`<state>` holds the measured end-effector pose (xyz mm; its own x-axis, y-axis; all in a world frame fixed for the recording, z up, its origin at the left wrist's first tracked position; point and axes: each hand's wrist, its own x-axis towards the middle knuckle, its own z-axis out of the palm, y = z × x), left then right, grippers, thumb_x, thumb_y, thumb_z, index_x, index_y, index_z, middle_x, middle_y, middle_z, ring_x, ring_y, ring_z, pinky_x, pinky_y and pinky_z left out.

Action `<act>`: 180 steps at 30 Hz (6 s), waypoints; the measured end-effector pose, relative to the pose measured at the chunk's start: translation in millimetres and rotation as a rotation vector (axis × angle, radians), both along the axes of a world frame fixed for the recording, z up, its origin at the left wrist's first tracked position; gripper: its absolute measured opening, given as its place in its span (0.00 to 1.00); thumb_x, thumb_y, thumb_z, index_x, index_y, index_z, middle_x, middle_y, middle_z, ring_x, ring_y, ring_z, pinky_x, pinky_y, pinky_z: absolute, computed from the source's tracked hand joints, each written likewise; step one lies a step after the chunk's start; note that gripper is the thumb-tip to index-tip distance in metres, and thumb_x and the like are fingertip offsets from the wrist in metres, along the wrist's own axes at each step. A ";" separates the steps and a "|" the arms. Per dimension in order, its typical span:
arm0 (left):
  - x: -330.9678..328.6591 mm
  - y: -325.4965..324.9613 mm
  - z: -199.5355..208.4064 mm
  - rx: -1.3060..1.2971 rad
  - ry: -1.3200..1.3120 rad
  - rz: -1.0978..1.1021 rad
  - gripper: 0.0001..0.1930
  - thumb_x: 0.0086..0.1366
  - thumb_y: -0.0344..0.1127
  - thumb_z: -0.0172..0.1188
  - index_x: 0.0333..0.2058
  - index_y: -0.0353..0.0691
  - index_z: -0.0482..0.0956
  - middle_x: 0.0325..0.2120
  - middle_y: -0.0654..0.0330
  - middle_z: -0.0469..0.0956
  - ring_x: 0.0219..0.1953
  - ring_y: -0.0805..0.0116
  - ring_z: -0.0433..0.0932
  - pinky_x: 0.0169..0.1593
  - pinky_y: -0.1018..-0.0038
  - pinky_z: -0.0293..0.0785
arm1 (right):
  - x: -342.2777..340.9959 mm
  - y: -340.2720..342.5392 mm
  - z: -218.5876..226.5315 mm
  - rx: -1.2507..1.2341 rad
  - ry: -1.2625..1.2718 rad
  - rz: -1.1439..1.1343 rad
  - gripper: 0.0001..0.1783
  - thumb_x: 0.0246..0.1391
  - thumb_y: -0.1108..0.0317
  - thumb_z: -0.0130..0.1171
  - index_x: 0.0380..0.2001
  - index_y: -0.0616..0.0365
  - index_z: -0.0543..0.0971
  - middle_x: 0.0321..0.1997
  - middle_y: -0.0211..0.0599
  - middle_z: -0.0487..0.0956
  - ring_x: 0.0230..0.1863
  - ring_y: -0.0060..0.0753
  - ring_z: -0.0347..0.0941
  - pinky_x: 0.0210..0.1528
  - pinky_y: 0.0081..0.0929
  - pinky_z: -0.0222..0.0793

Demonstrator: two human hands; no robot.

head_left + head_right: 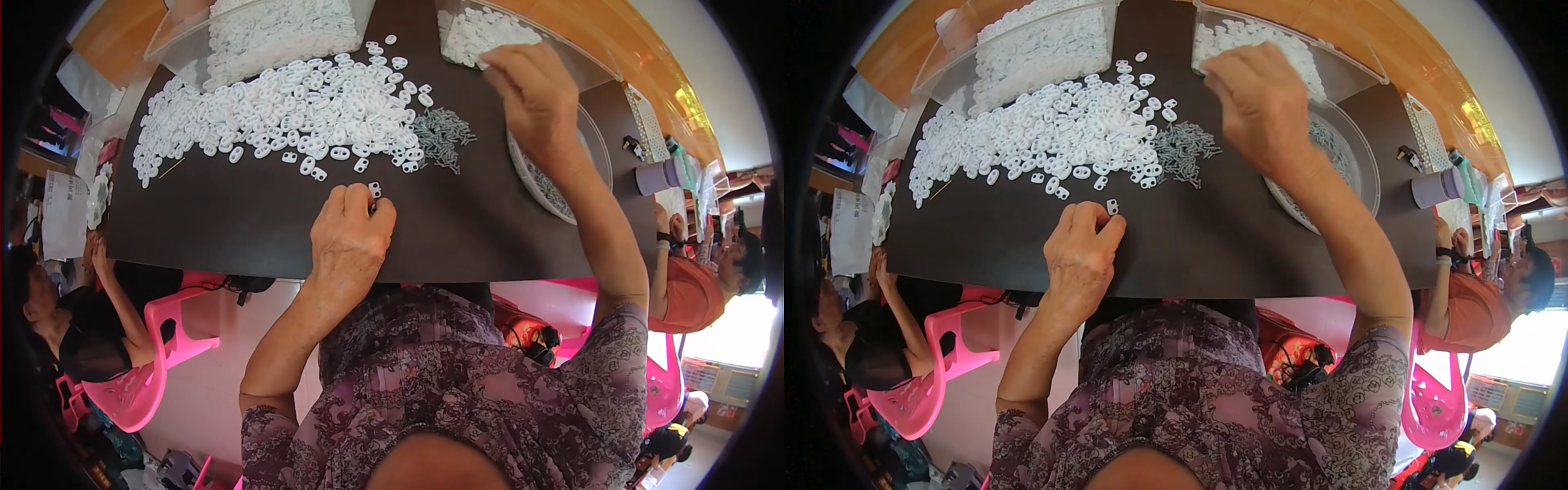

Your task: Manual assembly of small white plastic components by inserting metal pins into them.

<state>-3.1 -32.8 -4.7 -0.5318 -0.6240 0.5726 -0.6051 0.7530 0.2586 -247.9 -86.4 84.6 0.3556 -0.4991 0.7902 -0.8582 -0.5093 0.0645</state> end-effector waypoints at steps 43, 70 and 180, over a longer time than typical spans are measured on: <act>11.0 -10.6 5.4 0.306 0.246 -0.038 0.11 0.45 0.20 0.64 0.28 0.37 0.74 0.23 0.58 0.69 0.26 0.59 0.73 0.29 0.67 0.69 | 10.2 72.3 -74.9 0.535 -0.122 -0.124 0.10 0.38 0.78 0.64 0.29 0.56 0.80 0.23 0.35 0.72 0.30 0.39 0.68 0.31 0.34 0.65; 11.0 -1.7 -2.9 0.445 0.447 -0.040 0.09 0.48 0.18 0.62 0.30 0.34 0.76 0.20 0.59 0.70 0.22 0.65 0.69 0.26 0.72 0.65 | 22.3 69.9 -83.8 0.526 -0.063 -0.064 0.13 0.37 0.80 0.63 0.31 0.55 0.81 0.25 0.33 0.72 0.29 0.38 0.67 0.29 0.31 0.65; -15.3 -9.1 1.7 0.892 0.834 -0.050 0.06 0.62 0.31 0.59 0.32 0.34 0.75 0.22 0.67 0.74 0.22 0.81 0.68 0.26 0.83 0.66 | 77.4 67.8 -59.2 1.018 -1.062 0.143 0.07 0.48 0.71 0.60 0.27 0.66 0.78 0.23 0.27 0.76 0.25 0.12 0.66 0.28 0.16 0.64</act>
